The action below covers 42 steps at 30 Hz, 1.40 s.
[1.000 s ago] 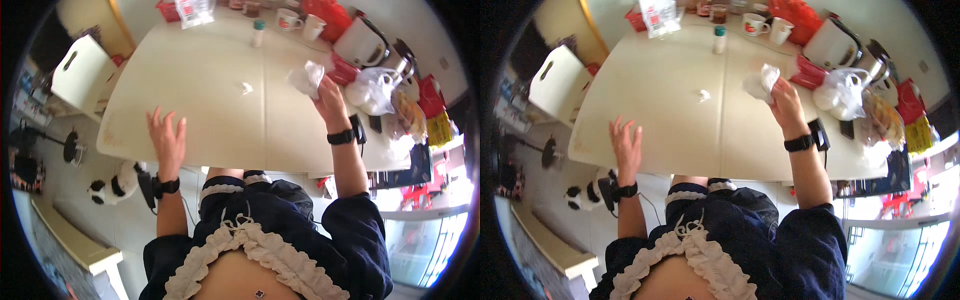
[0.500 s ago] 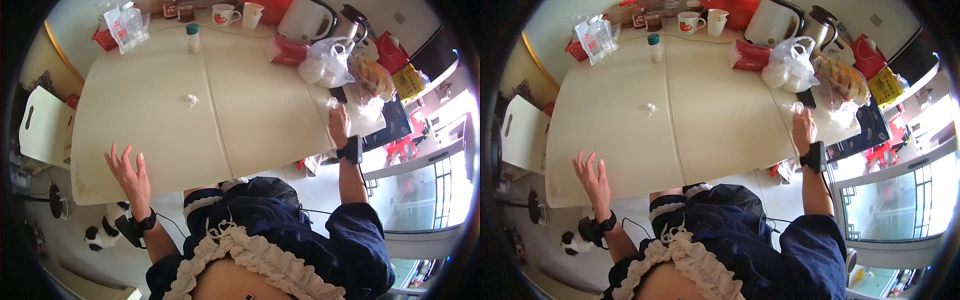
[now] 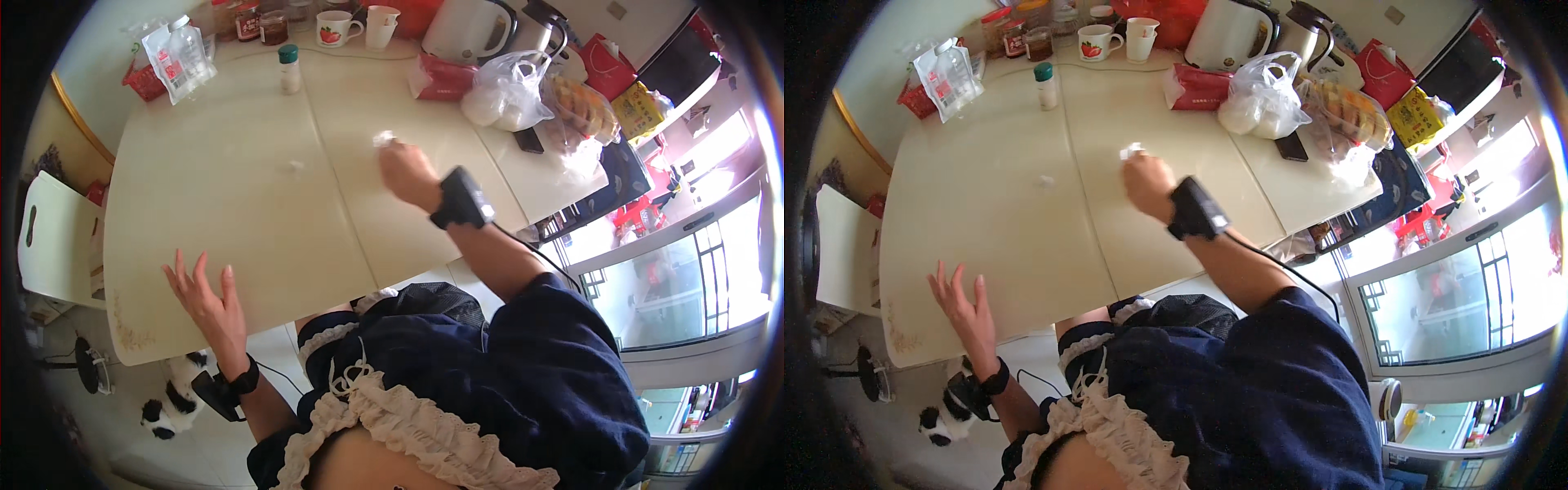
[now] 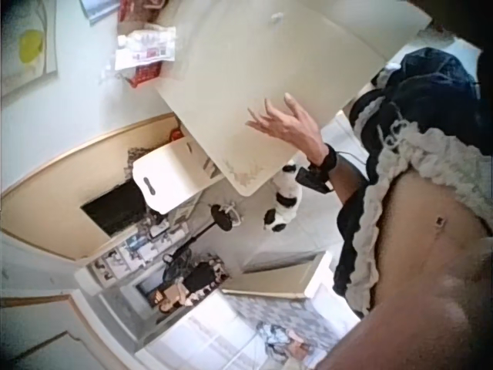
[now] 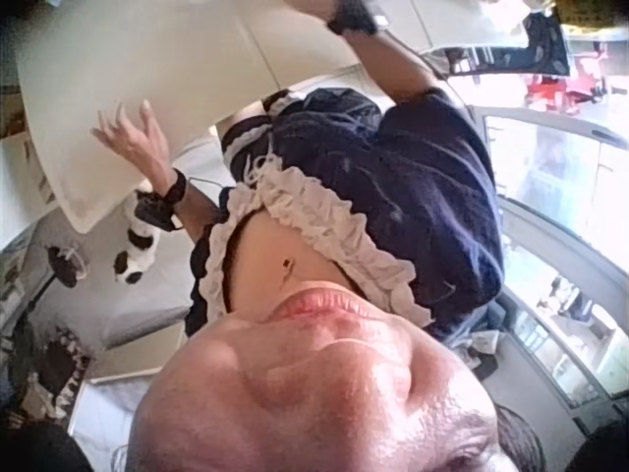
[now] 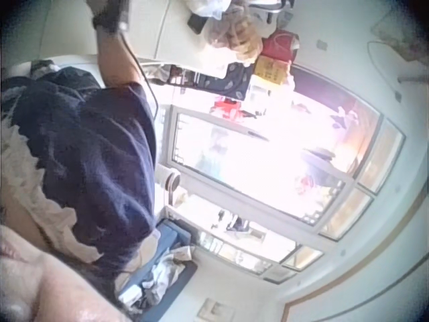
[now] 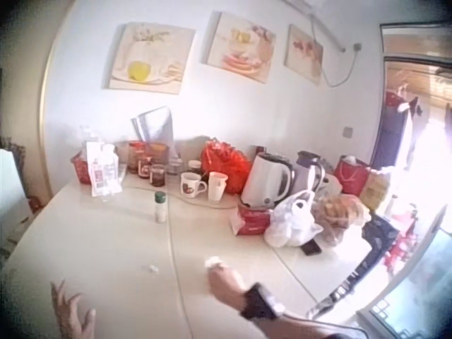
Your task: The person is wiping a table with a white cloth or paper towel.
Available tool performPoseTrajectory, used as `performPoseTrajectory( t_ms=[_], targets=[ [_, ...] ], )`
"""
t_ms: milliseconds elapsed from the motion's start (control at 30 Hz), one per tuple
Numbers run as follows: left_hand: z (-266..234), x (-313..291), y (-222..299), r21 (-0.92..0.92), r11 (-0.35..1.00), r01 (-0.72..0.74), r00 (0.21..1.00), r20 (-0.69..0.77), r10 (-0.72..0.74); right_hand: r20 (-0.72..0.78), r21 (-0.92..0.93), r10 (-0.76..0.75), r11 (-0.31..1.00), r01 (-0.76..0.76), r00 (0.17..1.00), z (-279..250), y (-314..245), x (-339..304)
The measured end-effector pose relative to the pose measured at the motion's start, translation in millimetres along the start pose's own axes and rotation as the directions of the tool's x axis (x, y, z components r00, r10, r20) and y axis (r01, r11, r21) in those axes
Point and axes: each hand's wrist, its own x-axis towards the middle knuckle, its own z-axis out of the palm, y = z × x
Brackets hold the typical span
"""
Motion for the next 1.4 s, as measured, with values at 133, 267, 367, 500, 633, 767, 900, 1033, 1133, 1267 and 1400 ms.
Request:
performPoseTrajectory(
  t_ms=[133, 267, 367, 500, 633, 767, 900, 1033, 1133, 1267, 1400],
  targets=[
    [3, 3, 5, -0.009, 1.0, -0.013, 1.0, 0.02, 0.014, -0.035, 0.097, -0.094, 0.991, 0.097, 0.995, 0, -45, 33],
    [9, 6, 5, 0.0, 1.0, -0.004, 0.999, 0.044, 0.004, -0.008, 0.62, -0.011, 0.785, 0.014, 1.0, -12, -37, 42],
    [6, 1, 5, -0.003, 1.0, 0.006, 0.999, 0.047, -0.006, 0.067, 0.891, 0.358, 0.398, -0.217, 0.931, -35, 15, -1],
    [-2, 0, -3, 0.028, 0.999, -0.021, 0.999, 0.042, 0.02, -0.104, 0.698, 0.671, 0.575, -0.427, 0.734, -51, 129, -85],
    [2, 2, -3, 0.055, 0.998, -0.012, 0.997, 0.071, 0.008, -0.371, 0.04, 0.624, 0.75, -0.66, 0.688, 4, 274, -192],
    [6, 3, -2, 0.079, 0.996, -0.028, 0.996, 0.089, 0.021, -0.367, -0.202, 0.376, 0.86, -0.468, 0.851, 28, 280, -205],
    [5, 5, 5, 0.102, 0.993, -0.052, 0.995, 0.088, 0.043, -0.179, -0.092, 0.387, 0.909, -0.407, 0.905, -2, 166, -110],
    [7, 3, 8, 0.061, 0.997, -0.047, 0.996, 0.084, 0.042, -0.111, -0.074, 0.068, 0.994, -0.076, 0.992, 15, 86, -16],
    [1, 4, 6, 0.067, 0.997, -0.03, 0.998, 0.064, 0.026, -0.076, -0.033, -0.14, 0.99, 0.138, 0.987, 42, 42, 57],
    [4, 3, 6, 0.078, 0.997, 0.006, 0.999, 0.046, -0.01, -0.158, 0.044, -0.22, 0.972, 0.229, 0.963, 17, -32, 88],
    [4, 4, 6, 0.079, 0.997, -0.011, 0.999, 0.044, 0.008, -0.177, 0.109, -0.173, 0.975, 0.194, 0.969, 22, -46, 86]
  ],
)
